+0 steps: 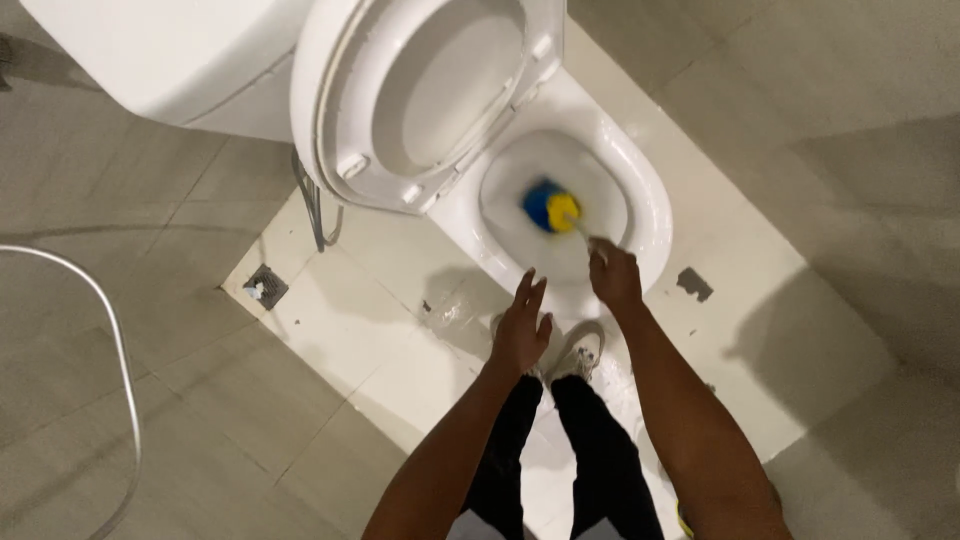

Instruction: The person scrubs the inside of a toilet bowl with a toilet brush, then rinses the brush and the bowl using a handheld bidet sprayer. The person stands throughout the task in a tiled bathroom.

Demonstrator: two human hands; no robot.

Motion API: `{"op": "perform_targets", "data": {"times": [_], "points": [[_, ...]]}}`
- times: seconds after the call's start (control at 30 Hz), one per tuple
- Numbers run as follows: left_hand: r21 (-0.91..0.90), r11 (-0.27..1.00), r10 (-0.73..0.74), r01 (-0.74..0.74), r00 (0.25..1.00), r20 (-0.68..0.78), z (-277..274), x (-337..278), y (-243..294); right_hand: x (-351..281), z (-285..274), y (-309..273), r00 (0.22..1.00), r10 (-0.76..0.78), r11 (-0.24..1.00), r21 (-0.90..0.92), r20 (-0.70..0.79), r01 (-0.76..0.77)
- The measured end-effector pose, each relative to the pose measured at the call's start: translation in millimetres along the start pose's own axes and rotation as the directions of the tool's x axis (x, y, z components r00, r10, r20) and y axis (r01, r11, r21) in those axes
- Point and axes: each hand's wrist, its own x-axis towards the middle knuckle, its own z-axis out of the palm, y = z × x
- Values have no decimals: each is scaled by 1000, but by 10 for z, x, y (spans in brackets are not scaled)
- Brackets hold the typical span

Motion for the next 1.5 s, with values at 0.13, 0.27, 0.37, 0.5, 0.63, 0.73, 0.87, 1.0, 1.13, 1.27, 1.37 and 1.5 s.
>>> {"op": "perform_targets", "data": {"times": [0.13, 0.27, 0.37, 0.5, 0.63, 0.73, 0.87, 1.0, 1.13, 1.27, 1.37, 1.5], "points": [[48, 997, -64, 65, 998, -19, -212, 87, 217, -56, -264, -422, 954, -214, 956, 156, -209, 249], [-16, 994, -111, 111, 993, 43, -132, 45, 197, -172, -134, -65, 967, -171, 970, 140, -186, 199], [-37, 994, 98, -103, 989, -111, 35, 128, 2, -87, -218, -116, 990, -75, 986, 141, -123, 92], [75, 931, -365, 358, 896, 254, -615, 225, 813, -286, -278, -234, 915, -158, 895, 338, -371, 292], [-69, 996, -51, 48, 998, -43, 12, 87, 159, -272, 147, 133, 989, 81, 774, 633, -125, 16], [-63, 984, -164, 168, 985, 57, -10, 28, 130, -478, 36, -278, 952, 305, 534, 831, -21, -153], [-48, 991, -127, 127, 992, -10, 66, -154, -14, -764, 245, -442, 944, 329, 614, 759, 2, -215], [36, 996, -82, 83, 996, -37, 62, -212, -107, -599, 780, 161, 958, 55, 933, 356, -282, 52], [-109, 966, -229, 233, 972, 53, -163, -136, 61, -506, 318, -430, 973, 178, 919, 379, -149, -110], [-28, 984, -174, 174, 985, -1, -138, -113, 73, -656, 322, -608, 988, 119, 800, 599, -97, -37], [-37, 991, -128, 128, 992, -1, -120, -77, 68, -597, 551, -249, 981, 66, 899, 437, -182, 20], [-65, 995, -82, 79, 996, -39, -39, -109, -59, -543, 283, -391, 992, 81, 825, 565, -97, -12]]}}
